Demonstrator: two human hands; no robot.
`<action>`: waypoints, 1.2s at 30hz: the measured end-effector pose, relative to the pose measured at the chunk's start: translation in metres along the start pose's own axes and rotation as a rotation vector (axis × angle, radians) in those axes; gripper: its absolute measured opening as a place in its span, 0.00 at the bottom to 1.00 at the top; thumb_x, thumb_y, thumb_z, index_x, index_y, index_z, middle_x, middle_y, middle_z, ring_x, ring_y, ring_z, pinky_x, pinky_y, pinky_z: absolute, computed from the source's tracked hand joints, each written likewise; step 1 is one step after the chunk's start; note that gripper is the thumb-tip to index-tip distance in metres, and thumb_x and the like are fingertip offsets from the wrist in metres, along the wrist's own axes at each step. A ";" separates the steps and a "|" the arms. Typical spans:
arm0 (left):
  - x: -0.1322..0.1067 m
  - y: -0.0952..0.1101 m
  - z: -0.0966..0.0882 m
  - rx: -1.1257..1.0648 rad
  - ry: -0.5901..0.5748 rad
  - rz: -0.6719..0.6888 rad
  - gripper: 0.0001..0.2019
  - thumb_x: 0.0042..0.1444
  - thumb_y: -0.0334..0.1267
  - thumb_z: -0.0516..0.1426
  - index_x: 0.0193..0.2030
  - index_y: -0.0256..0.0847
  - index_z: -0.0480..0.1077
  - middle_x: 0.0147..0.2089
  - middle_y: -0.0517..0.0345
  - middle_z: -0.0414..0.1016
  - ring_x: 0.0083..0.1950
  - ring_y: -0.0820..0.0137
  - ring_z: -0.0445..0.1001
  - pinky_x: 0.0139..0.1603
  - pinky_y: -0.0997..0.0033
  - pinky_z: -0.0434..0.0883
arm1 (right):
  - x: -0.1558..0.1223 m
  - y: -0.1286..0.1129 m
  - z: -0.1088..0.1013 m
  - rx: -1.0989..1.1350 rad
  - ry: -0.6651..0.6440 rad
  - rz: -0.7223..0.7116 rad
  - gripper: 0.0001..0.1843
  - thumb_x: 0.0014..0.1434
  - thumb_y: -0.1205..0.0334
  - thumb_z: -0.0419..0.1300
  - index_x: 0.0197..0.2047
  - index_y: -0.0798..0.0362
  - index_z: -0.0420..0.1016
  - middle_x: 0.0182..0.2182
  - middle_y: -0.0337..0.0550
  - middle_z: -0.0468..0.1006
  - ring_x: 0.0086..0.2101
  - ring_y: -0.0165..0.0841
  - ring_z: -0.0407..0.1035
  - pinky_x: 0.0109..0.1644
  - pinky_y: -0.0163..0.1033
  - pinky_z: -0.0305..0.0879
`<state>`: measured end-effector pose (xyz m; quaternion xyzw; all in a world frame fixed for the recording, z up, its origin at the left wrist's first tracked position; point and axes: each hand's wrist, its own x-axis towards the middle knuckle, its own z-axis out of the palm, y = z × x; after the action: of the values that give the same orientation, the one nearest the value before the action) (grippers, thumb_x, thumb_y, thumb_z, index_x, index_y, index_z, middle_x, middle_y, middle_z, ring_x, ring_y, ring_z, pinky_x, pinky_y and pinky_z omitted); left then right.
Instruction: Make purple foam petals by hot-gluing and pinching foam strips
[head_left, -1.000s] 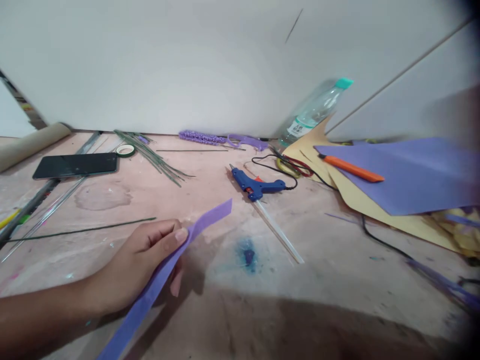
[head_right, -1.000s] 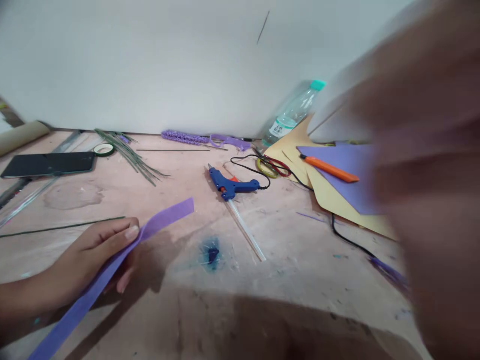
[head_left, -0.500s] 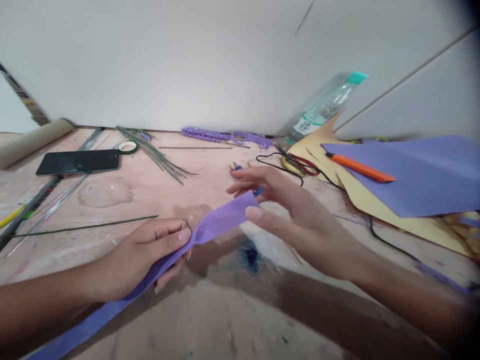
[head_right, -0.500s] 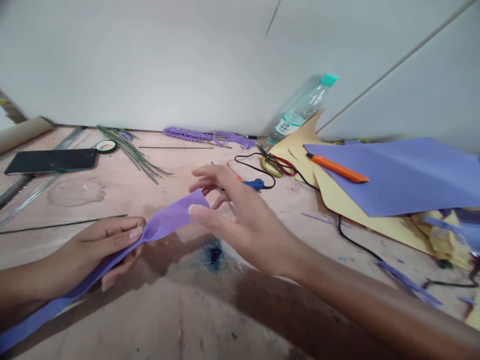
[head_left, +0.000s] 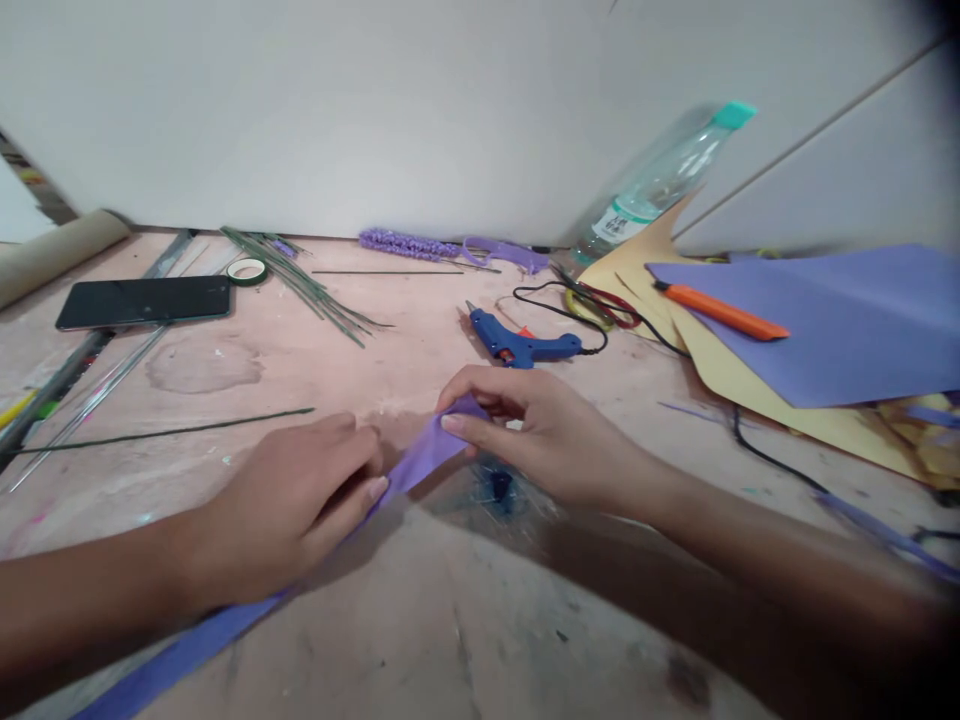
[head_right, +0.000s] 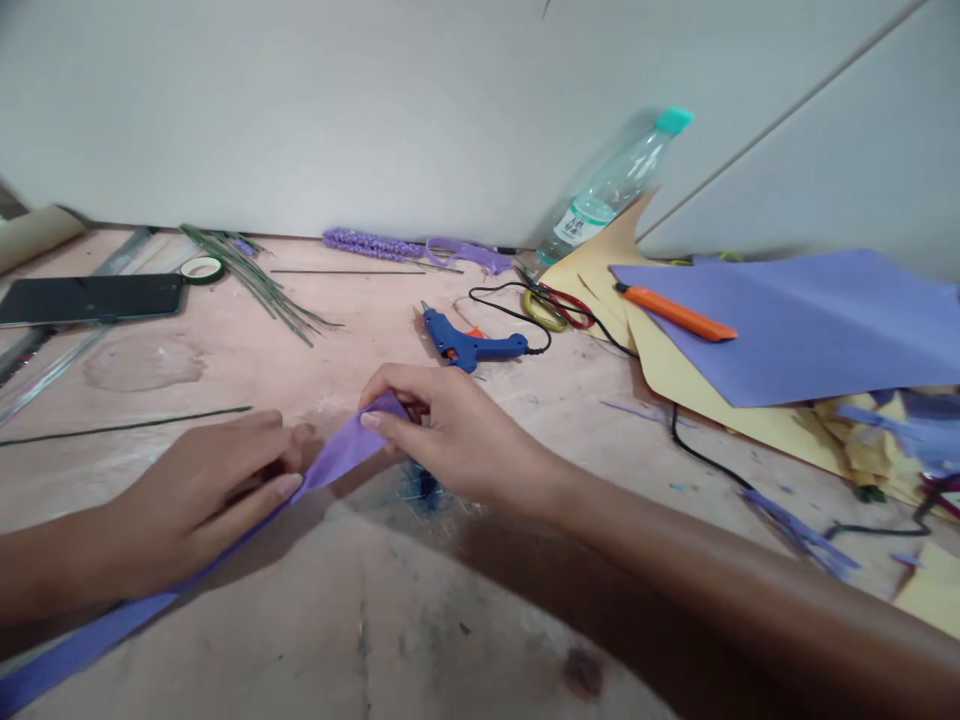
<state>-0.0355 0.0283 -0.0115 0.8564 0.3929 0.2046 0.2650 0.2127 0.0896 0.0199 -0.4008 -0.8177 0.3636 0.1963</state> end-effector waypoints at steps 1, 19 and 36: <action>-0.001 -0.002 0.003 0.090 0.049 0.057 0.08 0.72 0.37 0.50 0.43 0.40 0.68 0.41 0.54 0.74 0.43 0.63 0.72 0.43 0.63 0.66 | 0.001 0.003 0.002 -0.068 -0.014 -0.022 0.06 0.66 0.63 0.60 0.39 0.52 0.79 0.29 0.37 0.78 0.28 0.28 0.67 0.31 0.34 0.60; 0.003 -0.010 0.004 0.280 0.009 0.352 0.21 0.66 0.24 0.46 0.63 0.37 0.65 0.58 0.47 0.78 0.63 0.57 0.70 0.58 0.56 0.63 | 0.009 0.047 -0.051 -0.745 0.326 -0.079 0.15 0.57 0.68 0.56 0.47 0.50 0.74 0.48 0.54 0.78 0.50 0.50 0.72 0.49 0.51 0.66; 0.002 -0.004 0.008 0.353 -0.003 0.321 0.16 0.69 0.29 0.51 0.62 0.36 0.65 0.60 0.48 0.77 0.66 0.56 0.65 0.63 0.54 0.56 | 0.012 0.095 -0.071 -0.569 0.153 -0.057 0.17 0.53 0.62 0.57 0.47 0.50 0.74 0.47 0.54 0.76 0.48 0.51 0.71 0.54 0.56 0.68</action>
<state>-0.0320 0.0303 -0.0196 0.9413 0.2810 0.1709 0.0757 0.2975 0.1695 -0.0043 -0.4430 -0.8805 0.0826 0.1472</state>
